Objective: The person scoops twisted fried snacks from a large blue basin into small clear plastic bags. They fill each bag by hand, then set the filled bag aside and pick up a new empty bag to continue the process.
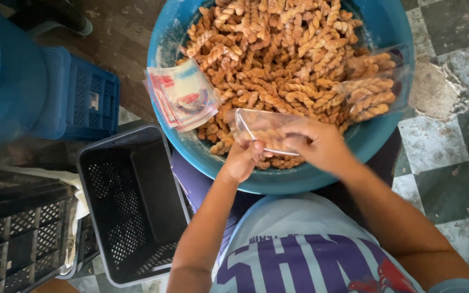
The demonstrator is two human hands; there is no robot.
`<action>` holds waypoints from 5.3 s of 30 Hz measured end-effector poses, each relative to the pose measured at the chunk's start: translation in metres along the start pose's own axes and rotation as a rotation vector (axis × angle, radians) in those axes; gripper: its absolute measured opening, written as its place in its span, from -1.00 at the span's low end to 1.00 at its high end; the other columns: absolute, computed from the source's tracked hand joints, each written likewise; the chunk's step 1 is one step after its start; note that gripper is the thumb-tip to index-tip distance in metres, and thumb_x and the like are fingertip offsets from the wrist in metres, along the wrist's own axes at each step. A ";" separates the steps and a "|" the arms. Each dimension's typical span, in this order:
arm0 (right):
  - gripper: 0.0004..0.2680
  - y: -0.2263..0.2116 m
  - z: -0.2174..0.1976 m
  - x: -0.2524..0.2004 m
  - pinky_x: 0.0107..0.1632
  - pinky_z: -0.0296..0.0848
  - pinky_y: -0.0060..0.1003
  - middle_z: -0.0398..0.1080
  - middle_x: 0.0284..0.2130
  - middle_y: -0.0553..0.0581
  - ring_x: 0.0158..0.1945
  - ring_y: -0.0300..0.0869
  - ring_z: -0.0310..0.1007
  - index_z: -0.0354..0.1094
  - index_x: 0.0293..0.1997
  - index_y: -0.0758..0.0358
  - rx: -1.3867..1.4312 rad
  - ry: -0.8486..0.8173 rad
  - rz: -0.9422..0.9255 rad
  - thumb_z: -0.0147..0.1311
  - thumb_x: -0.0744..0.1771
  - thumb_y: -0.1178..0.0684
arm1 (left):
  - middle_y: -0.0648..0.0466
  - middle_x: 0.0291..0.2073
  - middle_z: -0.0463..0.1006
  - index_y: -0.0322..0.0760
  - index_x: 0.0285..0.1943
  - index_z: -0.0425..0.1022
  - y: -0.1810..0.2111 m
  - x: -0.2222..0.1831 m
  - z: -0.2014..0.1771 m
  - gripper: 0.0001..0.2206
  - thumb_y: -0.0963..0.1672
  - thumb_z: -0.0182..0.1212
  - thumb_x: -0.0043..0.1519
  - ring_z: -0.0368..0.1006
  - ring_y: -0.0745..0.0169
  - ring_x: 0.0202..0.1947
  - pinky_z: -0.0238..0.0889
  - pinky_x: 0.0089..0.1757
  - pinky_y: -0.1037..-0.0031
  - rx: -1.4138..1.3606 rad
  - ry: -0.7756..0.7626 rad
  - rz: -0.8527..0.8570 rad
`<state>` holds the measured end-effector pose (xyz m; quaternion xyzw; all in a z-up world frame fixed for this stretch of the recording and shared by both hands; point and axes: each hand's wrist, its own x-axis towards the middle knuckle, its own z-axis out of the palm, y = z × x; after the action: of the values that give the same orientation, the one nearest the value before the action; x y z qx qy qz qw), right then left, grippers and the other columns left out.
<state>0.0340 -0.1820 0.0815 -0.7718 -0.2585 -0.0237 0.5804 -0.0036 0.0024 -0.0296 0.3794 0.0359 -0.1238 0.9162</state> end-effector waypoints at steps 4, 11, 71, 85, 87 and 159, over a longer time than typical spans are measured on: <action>-0.90 0.030 -0.027 0.056 -0.11 0.33 -0.07 0.42 -0.43 0.31 -0.25 0.06 0.43 0.39 -0.22 0.41 -0.103 -0.061 0.072 0.08 0.26 0.21 | -0.11 -0.36 0.54 -0.33 -0.03 0.34 -0.036 -0.008 -0.060 -0.68 -0.12 0.25 0.09 0.53 -0.07 -0.32 0.46 -0.24 0.15 -0.152 0.066 0.047; -0.79 0.111 0.071 0.162 -0.12 0.36 -0.12 0.34 -0.19 0.27 -0.17 0.08 0.38 0.39 -0.03 0.21 -0.481 -0.031 -0.388 0.12 0.28 0.03 | -0.11 -0.44 0.52 -0.32 -0.28 0.37 -0.006 -0.034 -0.067 -0.87 -0.15 0.19 0.12 0.52 -0.12 -0.28 0.42 -0.20 0.12 -0.238 0.039 0.153; -0.84 -0.027 -0.047 0.039 -0.31 0.45 -0.38 0.44 -0.42 0.17 -0.38 -0.22 0.44 0.40 -0.11 0.28 -0.109 -0.069 0.382 0.11 0.26 0.15 | 0.03 -0.16 0.50 -0.24 -0.06 0.31 0.030 -0.030 -0.027 -0.73 -0.05 0.16 0.18 0.43 0.04 -0.05 0.38 -0.13 0.32 -0.204 -0.028 0.111; -0.81 -0.010 -0.032 0.015 -0.48 0.28 -0.52 0.38 -0.51 0.07 -0.47 -0.36 0.34 0.39 -0.19 0.21 -0.001 -0.074 0.286 0.24 0.19 0.15 | 0.19 -0.42 0.52 -0.15 -0.26 0.42 0.045 -0.036 0.000 -0.77 0.02 0.08 0.19 0.52 0.21 -0.28 0.42 -0.15 0.30 -0.231 0.084 0.128; -0.82 -0.022 -0.020 0.021 -0.52 0.32 -0.53 0.41 -0.50 0.11 -0.51 -0.37 0.34 0.38 -0.20 0.27 0.117 -0.081 0.286 0.22 0.19 0.20 | 0.06 -0.43 0.50 -0.24 -0.23 0.38 0.008 -0.023 -0.047 -0.77 -0.01 0.10 0.19 0.52 0.02 -0.32 0.41 -0.15 0.04 -0.173 0.095 0.100; -0.76 -0.002 0.021 0.015 -0.09 0.42 -0.28 0.44 -0.35 0.16 -0.20 -0.17 0.45 0.37 -0.10 0.32 0.069 -0.043 0.174 0.23 0.20 0.15 | 0.00 -0.41 0.59 -0.21 -0.45 0.42 0.067 -0.034 0.028 -0.66 0.08 0.07 0.18 0.52 0.07 -0.18 0.35 -0.08 0.17 -0.182 0.058 -0.077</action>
<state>0.0405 -0.1571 0.0820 -0.7712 -0.2035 0.0525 0.6008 -0.0205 0.0355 0.0414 0.2965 0.0882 -0.1442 0.9400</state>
